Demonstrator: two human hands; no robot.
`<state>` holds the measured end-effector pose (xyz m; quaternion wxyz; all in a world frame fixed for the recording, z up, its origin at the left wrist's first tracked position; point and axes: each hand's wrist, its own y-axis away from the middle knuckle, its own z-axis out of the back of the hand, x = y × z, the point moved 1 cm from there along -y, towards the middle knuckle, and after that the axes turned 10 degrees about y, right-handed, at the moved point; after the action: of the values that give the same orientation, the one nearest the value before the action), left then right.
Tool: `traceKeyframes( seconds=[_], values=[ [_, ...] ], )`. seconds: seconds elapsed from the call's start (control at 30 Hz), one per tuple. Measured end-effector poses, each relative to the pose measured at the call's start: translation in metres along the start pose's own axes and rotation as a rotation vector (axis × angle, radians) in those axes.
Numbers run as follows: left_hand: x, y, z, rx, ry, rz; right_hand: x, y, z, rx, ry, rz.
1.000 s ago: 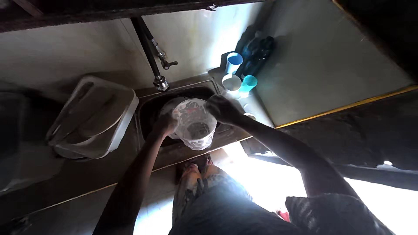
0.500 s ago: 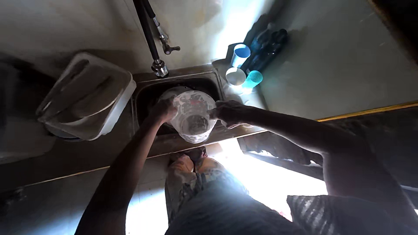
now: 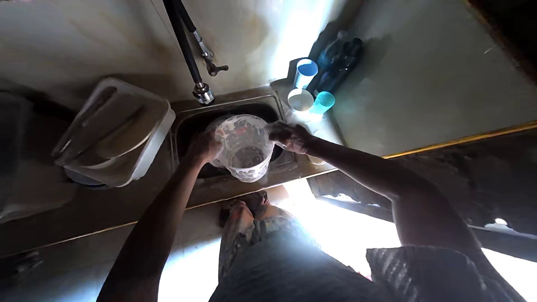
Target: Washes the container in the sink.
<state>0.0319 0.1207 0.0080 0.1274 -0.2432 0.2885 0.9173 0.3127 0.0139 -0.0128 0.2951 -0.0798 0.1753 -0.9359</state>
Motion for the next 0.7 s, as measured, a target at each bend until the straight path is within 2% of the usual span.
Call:
traceKeyframes(
  seconds=[0.1, 0.33, 0.4, 0.47, 0.53, 0.7],
  values=[
    [-0.002, 0.002, -0.001, -0.014, 0.003, 0.015, 0.001, 0.004, 0.004, -0.034, -0.087, -0.125],
    [-0.01, 0.005, -0.004, -0.039, -0.04, 0.032, 0.004, 0.023, -0.003, -0.188, -0.06, -0.192],
    [-0.012, 0.007, -0.007, -0.027, -0.041, 0.012, 0.006, 0.025, 0.005, -0.122, -0.052, -0.182],
    [-0.021, 0.016, -0.007, -0.023, -0.015, 0.012, 0.007, 0.022, 0.026, 0.091, -0.102, -0.212],
    [-0.026, 0.022, -0.008, -0.059, 0.007, 0.003, -0.004, 0.017, 0.039, 0.177, -0.186, -0.252],
    [-0.017, 0.004, -0.013, -0.023, -0.004, 0.042, -0.027, -0.006, 0.078, 0.09, -0.584, -0.601]
  ],
)
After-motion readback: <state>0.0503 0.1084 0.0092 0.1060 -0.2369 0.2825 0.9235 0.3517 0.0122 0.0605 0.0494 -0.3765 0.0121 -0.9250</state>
